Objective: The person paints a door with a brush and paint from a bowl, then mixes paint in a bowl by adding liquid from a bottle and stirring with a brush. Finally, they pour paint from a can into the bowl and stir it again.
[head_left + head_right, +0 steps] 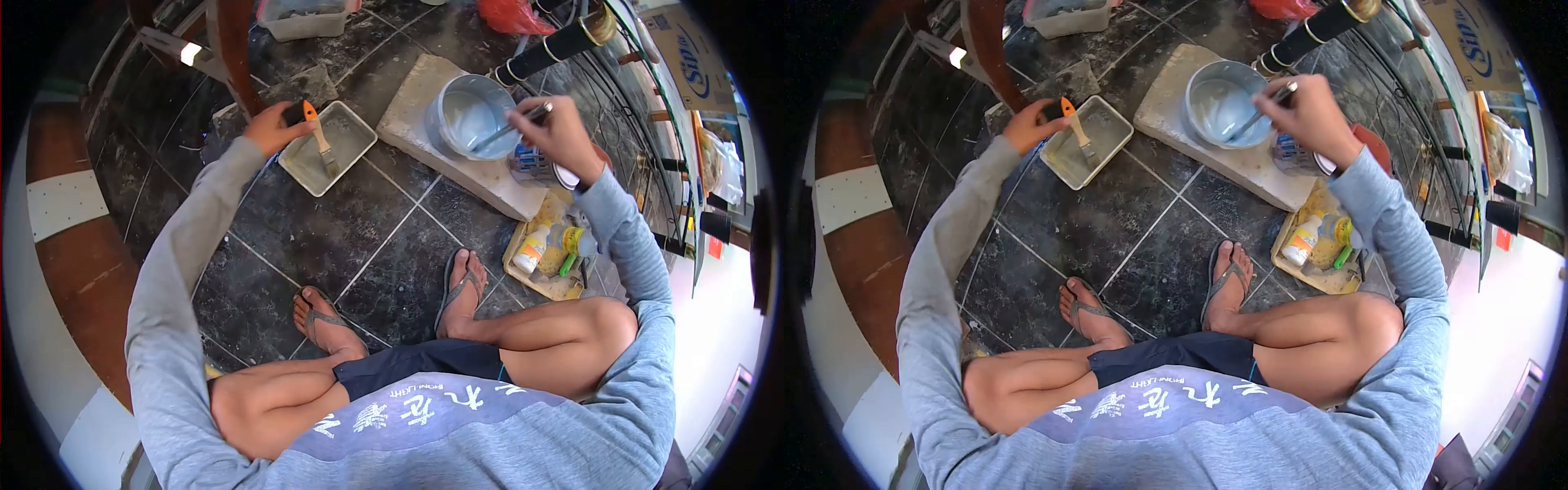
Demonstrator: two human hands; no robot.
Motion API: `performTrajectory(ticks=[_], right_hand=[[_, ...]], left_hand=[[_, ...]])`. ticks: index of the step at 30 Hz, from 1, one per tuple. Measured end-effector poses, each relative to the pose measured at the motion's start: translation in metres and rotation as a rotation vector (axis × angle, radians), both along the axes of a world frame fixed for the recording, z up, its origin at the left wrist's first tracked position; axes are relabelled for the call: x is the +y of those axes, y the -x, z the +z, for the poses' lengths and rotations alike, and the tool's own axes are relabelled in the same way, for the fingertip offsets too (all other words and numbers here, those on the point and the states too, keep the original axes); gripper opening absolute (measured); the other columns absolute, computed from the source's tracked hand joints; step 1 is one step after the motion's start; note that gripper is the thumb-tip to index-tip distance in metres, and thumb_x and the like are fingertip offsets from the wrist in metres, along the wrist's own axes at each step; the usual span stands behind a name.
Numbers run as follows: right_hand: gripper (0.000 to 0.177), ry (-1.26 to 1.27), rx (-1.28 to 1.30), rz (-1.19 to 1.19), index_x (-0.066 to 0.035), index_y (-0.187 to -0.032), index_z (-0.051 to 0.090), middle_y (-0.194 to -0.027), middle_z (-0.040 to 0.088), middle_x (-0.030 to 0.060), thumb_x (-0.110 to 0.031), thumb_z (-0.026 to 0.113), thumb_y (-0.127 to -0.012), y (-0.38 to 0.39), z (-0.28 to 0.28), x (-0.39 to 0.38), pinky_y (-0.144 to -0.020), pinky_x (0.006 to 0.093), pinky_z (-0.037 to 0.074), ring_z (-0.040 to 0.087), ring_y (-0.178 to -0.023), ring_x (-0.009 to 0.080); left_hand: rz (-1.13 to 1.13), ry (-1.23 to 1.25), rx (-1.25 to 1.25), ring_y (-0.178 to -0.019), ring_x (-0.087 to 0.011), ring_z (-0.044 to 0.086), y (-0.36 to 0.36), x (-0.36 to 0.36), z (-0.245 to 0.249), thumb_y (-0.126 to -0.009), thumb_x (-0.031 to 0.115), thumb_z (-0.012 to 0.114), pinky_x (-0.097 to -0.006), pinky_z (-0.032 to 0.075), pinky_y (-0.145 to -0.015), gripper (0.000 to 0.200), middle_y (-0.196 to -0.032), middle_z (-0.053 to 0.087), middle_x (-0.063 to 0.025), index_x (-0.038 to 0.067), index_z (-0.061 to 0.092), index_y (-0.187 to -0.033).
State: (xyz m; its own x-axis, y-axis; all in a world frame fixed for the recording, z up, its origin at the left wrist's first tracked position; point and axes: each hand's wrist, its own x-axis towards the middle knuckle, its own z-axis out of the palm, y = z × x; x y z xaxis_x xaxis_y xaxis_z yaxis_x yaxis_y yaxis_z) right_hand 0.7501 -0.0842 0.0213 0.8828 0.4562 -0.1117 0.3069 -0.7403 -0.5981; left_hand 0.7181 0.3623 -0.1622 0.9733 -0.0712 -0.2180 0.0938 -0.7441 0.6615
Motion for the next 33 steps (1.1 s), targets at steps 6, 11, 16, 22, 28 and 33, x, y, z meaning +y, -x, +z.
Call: performTrajectory(ticks=[6,11,16,22,28,33], right_hand=[[0.019,-0.03,-0.149,0.091,0.005,-0.087,0.072,-0.066,0.068,0.0126,-0.014,0.07,-0.091,-0.012,-0.002,0.013,-0.057,0.0287,0.055,0.068,-0.056,0.0163],[0.017,0.004,-0.311,0.136,0.004,-0.088,0.072,-0.073,0.07,0.017,-0.012,0.071,-0.089,-0.022,-0.009,0.001,-0.061,0.033,0.057,0.071,-0.064,0.0227],[0.015,-0.054,-0.131,0.224,0.003,-0.089,0.073,-0.072,0.07,0.017,-0.012,0.072,-0.088,0.01,0.004,0.023,-0.061,0.0324,0.056,0.07,-0.061,0.022],[0.018,0.009,-0.338,0.141,0.005,-0.088,0.073,-0.072,0.071,0.0173,-0.013,0.072,-0.088,-0.02,-0.012,-0.004,-0.059,0.033,0.055,0.072,-0.063,0.0242],[0.017,-0.031,-0.03,0.079,0.004,-0.088,0.073,-0.07,0.07,0.0173,-0.013,0.071,-0.088,0.005,0.006,0.014,-0.059,0.0323,0.055,0.069,-0.058,0.025],[0.018,0.059,-0.394,0.168,0.005,-0.088,0.071,-0.067,0.068,0.0127,-0.012,0.071,-0.089,-0.024,-0.009,0.001,-0.061,0.0286,0.055,0.068,-0.059,0.0171]], left_hand=[[0.049,-0.053,-0.265,-0.085,-0.0304,0.064,-0.012,-0.024,0.005,-0.08,0.034,0.079,-0.0432,0.05,-0.078,0.045,-0.091,0.069,-0.0141,0.005,0.072,-0.114],[-0.051,-0.108,-0.446,-0.085,-0.0247,0.062,0.012,-0.033,0.025,-0.085,0.025,0.076,-0.037,0.046,-0.077,0.024,-0.09,0.069,-0.0053,0.011,0.077,-0.105],[-0.474,-0.17,-0.61,-0.091,-0.0237,0.062,0.028,-0.049,0.022,-0.082,0.014,0.074,-0.0383,0.043,-0.082,0.022,-0.096,0.072,-0.0044,0.013,0.074,-0.103],[-0.425,-0.172,-0.577,-0.086,-0.0244,0.063,0.029,-0.048,0.015,-0.082,0.013,0.074,-0.0374,0.044,-0.08,0.025,-0.096,0.071,-0.0052,0.011,0.072,-0.107],[-0.011,-0.032,-0.398,-0.089,-0.0265,0.064,0.006,-0.039,0.022,-0.088,0.021,0.072,-0.0391,0.047,-0.082,0.03,-0.094,0.061,-0.0126,0.011,0.068,-0.115],[0.042,-0.345,-0.366,-0.09,-0.0304,0.056,0.016,-0.017,0.013,-0.088,0.024,0.072,-0.0413,0.044,-0.081,0.025,-0.087,0.061,-0.0123,0.015,0.066,-0.111]])
